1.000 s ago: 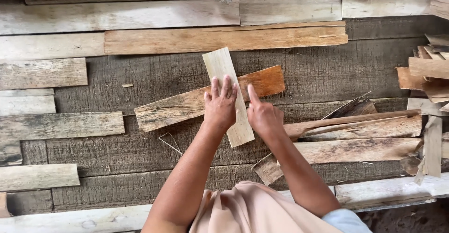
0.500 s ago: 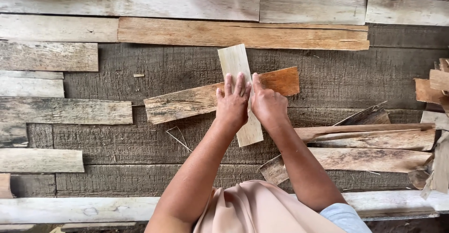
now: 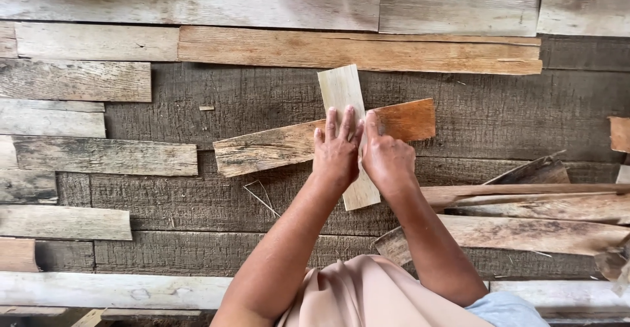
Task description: The person arranges wooden planks on a flat surface, then uses a utility knife to trim and shape individual planks. They repeatedly pick up planks, cut edges, and place them into a patterned layout on the workbench.
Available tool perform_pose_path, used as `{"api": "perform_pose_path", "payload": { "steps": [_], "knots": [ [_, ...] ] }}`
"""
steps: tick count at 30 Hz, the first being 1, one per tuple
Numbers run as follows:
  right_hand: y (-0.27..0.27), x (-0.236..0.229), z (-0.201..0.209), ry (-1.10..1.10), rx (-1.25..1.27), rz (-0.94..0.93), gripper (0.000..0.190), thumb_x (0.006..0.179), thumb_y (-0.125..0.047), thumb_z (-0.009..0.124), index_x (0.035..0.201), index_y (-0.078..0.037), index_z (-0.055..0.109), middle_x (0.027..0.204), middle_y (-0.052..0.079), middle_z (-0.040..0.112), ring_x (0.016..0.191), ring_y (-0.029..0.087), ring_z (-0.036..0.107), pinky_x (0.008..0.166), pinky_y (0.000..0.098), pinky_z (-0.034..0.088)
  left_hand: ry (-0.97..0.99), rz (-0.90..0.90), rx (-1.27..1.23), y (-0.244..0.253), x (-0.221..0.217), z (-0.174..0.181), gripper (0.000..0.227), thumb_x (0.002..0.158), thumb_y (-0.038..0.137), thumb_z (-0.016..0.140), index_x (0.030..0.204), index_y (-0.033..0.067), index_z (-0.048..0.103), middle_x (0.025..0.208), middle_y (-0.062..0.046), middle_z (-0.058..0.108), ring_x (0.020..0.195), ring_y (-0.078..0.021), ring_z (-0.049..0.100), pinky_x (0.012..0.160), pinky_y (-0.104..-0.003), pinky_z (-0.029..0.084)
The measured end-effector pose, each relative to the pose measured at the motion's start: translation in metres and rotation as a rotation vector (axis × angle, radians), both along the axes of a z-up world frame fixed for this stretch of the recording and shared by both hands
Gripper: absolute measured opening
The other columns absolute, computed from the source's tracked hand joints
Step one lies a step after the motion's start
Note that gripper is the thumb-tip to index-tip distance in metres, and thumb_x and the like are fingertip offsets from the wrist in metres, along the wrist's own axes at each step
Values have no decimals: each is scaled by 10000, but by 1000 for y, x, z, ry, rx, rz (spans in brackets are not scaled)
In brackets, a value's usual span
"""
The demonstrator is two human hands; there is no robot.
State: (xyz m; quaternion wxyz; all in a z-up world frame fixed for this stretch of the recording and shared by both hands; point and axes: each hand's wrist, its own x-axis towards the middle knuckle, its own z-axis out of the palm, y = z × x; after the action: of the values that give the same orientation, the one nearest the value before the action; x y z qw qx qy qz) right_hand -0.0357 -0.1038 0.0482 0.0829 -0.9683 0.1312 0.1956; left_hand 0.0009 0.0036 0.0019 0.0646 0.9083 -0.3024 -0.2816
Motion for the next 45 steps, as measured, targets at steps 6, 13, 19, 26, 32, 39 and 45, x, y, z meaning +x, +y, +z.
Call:
{"api": "perform_pose_path", "payload": {
  "steps": [6, 13, 19, 26, 32, 39, 45],
  "knots": [
    [0, -22, 4, 244, 45, -66, 706, 948, -178, 442, 1627, -174, 249, 925, 251, 743, 864, 432, 756, 769, 608, 577, -30, 4, -15, -1, 0, 15, 817, 852, 276, 751, 1576, 182, 384, 1699, -139, 133, 1533, -477, 90, 1124, -662, 323],
    [8, -54, 8, 185, 41, -77, 680, 961, -98, 468, 1618, -129, 293, 847, 230, 750, 740, 345, 765, 712, 514, 612, -36, -26, -13, 1, -4, -1, 852, 825, 303, 767, 1577, 180, 387, 1700, -144, 124, 1528, -492, 75, 1115, -682, 320],
    [0, -73, 5, 149, 11, -36, 737, 966, -33, 557, 1632, -63, 243, 769, 158, 736, 538, 197, 622, 511, 315, 496, -52, -10, -29, -3, 6, 8, 786, 857, 263, 732, 1567, 165, 409, 1707, -138, 105, 1529, -498, 60, 1115, -674, 339],
    [-18, -45, 22, 78, 183, -198, 638, 1015, -187, 463, 1628, -198, 285, 674, 111, 665, 582, 264, 629, 563, 386, 498, -15, 2, -20, -1, 1, 3, 775, 856, 290, 738, 1557, 168, 431, 1703, -140, 143, 1529, -500, 89, 1110, -686, 349],
    [-17, -4, 0, 94, 131, -183, 608, 1017, -271, 437, 1610, -314, 309, 875, 199, 747, 853, 381, 748, 804, 513, 570, -9, 1, -25, -2, 3, 7, 795, 844, 297, 757, 1556, 160, 429, 1698, -141, 155, 1525, -500, 103, 1106, -692, 349],
    [-11, 6, -5, 120, 85, -125, 622, 962, -261, 457, 1576, -289, 361, 875, 242, 746, 896, 437, 749, 821, 573, 569, -1, -12, -6, -2, 4, 5, 825, 815, 244, 742, 1567, 162, 411, 1702, -140, 139, 1527, -495, 90, 1114, -689, 332],
    [-11, 9, -6, 109, 36, -28, 623, 938, -229, 501, 1553, -190, 407, 795, 239, 739, 785, 436, 753, 713, 582, 578, 13, -10, 0, -1, 5, 5, 841, 797, 205, 724, 1573, 163, 402, 1705, -137, 134, 1532, -490, 69, 1122, -681, 332]
  ]
}}
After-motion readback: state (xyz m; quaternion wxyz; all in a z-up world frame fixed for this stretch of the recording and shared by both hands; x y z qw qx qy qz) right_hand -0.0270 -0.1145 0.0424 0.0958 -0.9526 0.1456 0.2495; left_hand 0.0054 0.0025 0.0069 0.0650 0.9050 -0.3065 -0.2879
